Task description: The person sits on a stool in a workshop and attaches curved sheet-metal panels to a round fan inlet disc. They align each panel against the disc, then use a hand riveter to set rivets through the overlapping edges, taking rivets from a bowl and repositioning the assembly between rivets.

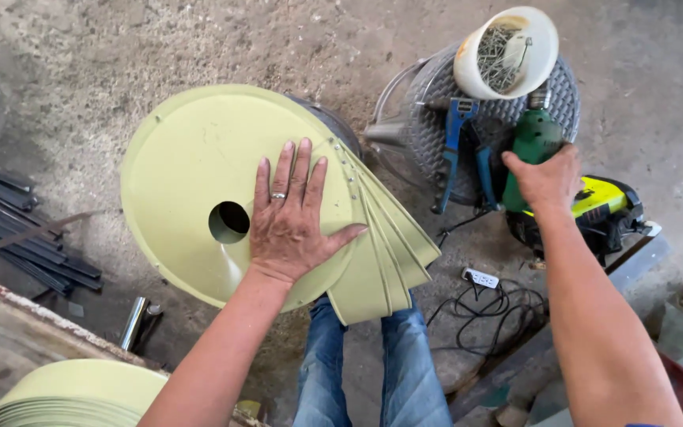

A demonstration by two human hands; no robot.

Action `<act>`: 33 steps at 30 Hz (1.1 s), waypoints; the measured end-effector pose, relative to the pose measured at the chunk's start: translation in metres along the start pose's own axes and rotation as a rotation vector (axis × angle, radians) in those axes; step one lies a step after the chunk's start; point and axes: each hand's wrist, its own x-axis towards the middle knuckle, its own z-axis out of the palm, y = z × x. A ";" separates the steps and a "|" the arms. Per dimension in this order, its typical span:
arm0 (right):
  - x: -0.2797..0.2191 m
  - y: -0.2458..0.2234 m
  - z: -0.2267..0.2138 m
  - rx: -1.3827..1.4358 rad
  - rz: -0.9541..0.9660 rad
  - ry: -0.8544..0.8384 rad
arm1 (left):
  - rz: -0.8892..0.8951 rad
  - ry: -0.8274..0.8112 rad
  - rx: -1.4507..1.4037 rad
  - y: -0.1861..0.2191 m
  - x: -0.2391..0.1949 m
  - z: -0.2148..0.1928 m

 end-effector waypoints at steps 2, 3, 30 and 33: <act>-0.008 0.010 -0.017 0.008 0.013 0.006 | 0.006 0.000 -0.018 0.002 0.001 0.003; -0.016 0.009 -0.031 0.114 0.062 -0.020 | 0.008 0.004 -0.013 0.001 0.002 0.003; -0.290 0.040 -0.268 0.666 -0.035 -0.178 | 0.190 0.055 -0.085 -0.005 -0.001 -0.002; -0.286 0.010 -0.282 0.495 -0.116 -0.288 | 0.204 0.056 -0.065 -0.007 -0.007 0.002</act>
